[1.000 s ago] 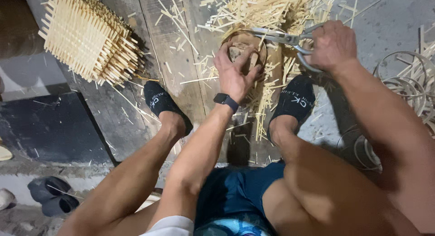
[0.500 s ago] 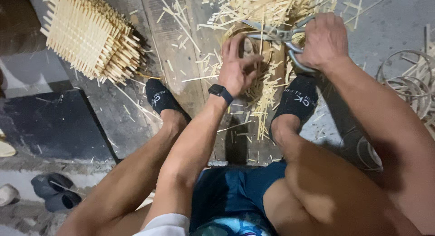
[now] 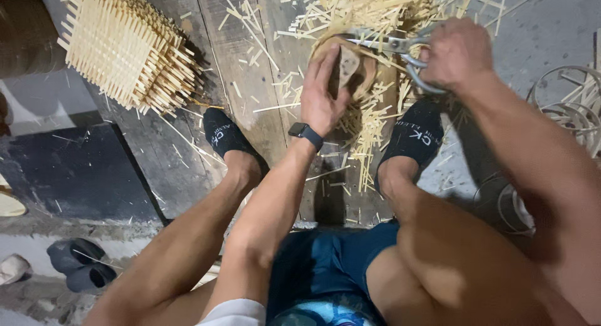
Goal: The person sits on the floor and repeatedly trims the edges of a small woven bamboo basket using shears. They place a wooden block inside the basket for support, cut the protruding bamboo strips, and then place a circular bamboo ring on top of the basket.
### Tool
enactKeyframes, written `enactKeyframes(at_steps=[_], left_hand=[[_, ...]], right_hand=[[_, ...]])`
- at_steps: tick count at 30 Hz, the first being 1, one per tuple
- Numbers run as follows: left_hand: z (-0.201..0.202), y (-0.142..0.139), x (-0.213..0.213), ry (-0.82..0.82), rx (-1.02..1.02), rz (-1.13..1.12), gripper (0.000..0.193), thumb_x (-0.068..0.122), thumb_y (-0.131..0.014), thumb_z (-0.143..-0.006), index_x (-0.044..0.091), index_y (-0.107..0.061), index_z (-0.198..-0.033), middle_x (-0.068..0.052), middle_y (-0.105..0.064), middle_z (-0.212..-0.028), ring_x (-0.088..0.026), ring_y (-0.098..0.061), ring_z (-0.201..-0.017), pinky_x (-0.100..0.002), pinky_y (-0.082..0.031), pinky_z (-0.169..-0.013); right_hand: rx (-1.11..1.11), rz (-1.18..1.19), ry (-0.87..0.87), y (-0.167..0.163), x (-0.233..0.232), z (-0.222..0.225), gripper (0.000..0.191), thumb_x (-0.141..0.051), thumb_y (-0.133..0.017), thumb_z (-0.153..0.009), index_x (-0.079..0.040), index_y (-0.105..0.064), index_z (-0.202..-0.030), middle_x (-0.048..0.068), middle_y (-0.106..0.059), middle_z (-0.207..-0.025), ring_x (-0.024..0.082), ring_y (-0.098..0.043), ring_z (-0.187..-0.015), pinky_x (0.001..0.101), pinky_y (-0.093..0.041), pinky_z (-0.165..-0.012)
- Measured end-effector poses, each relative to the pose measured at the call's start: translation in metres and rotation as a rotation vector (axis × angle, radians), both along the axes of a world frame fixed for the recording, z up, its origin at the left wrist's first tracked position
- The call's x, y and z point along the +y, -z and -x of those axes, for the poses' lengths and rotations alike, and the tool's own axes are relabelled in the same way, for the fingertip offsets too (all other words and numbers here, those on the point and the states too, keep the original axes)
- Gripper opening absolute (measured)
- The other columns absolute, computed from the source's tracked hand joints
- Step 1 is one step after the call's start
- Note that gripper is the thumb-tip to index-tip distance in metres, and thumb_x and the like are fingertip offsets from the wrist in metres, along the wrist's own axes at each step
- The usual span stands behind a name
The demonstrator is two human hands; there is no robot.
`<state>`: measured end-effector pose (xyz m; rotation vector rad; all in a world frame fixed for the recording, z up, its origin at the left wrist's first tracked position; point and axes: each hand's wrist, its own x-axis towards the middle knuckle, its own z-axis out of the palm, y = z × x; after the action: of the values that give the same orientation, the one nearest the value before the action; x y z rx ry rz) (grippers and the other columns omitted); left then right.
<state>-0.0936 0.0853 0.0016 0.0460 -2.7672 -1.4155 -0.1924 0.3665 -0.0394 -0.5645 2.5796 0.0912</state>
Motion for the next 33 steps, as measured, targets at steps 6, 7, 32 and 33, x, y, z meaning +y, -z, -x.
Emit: enactKeyframes(at_steps=[6, 7, 32, 33], left_hand=[[0.007, -0.002, -0.006, 0.029, -0.100, 0.083, 0.086, -0.003, -0.079, -0.074, 0.028, -0.053, -0.150, -0.015, -0.053, -0.143, -0.035, -0.053, -0.135, -0.040, -0.045, -0.118], [0.009, -0.003, -0.008, 0.065, -0.070, 0.078, 0.087, -0.006, -0.076, -0.073, 0.028, -0.054, -0.150, -0.015, -0.053, -0.145, -0.035, -0.054, -0.137, -0.040, -0.045, -0.120], [0.015, -0.009, -0.003, 0.167, -0.055, 0.131, 0.056, 0.005, -0.083, -0.068, 0.032, -0.079, -0.117, -0.016, -0.041, -0.156, -0.040, -0.038, -0.144, -0.047, -0.035, -0.127], [0.017, -0.010, -0.004, 0.186, -0.090, 0.103, 0.057, 0.005, -0.083, -0.067, 0.032, -0.079, -0.117, -0.016, -0.041, -0.155, -0.040, -0.038, -0.144, -0.047, -0.034, -0.128]], right_hand=[[0.332, 0.138, -0.149, -0.001, 0.004, 0.000, 0.049, -0.047, -0.073, -0.081, -0.005, -0.076, -0.105, 0.017, -0.064, -0.096, 0.030, -0.062, -0.095, 0.0446, -0.053, -0.084], [0.324, 0.099, -0.152, 0.002, 0.001, -0.001, 0.056, -0.053, -0.072, -0.081, -0.002, -0.075, -0.103, 0.017, -0.064, -0.095, 0.029, -0.062, -0.094, 0.0425, -0.053, -0.083], [0.189, -0.025, -0.133, 0.010, 0.007, 0.002, 0.062, -0.060, -0.068, -0.090, 0.000, -0.074, -0.101, 0.015, -0.064, -0.093, 0.026, -0.060, -0.092, 0.0398, -0.053, -0.081], [0.182, -0.113, -0.179, 0.011, 0.002, 0.000, 0.066, -0.064, -0.067, -0.086, -0.001, -0.074, -0.101, 0.013, -0.063, -0.089, 0.025, -0.060, -0.089, 0.0377, -0.053, -0.082]])
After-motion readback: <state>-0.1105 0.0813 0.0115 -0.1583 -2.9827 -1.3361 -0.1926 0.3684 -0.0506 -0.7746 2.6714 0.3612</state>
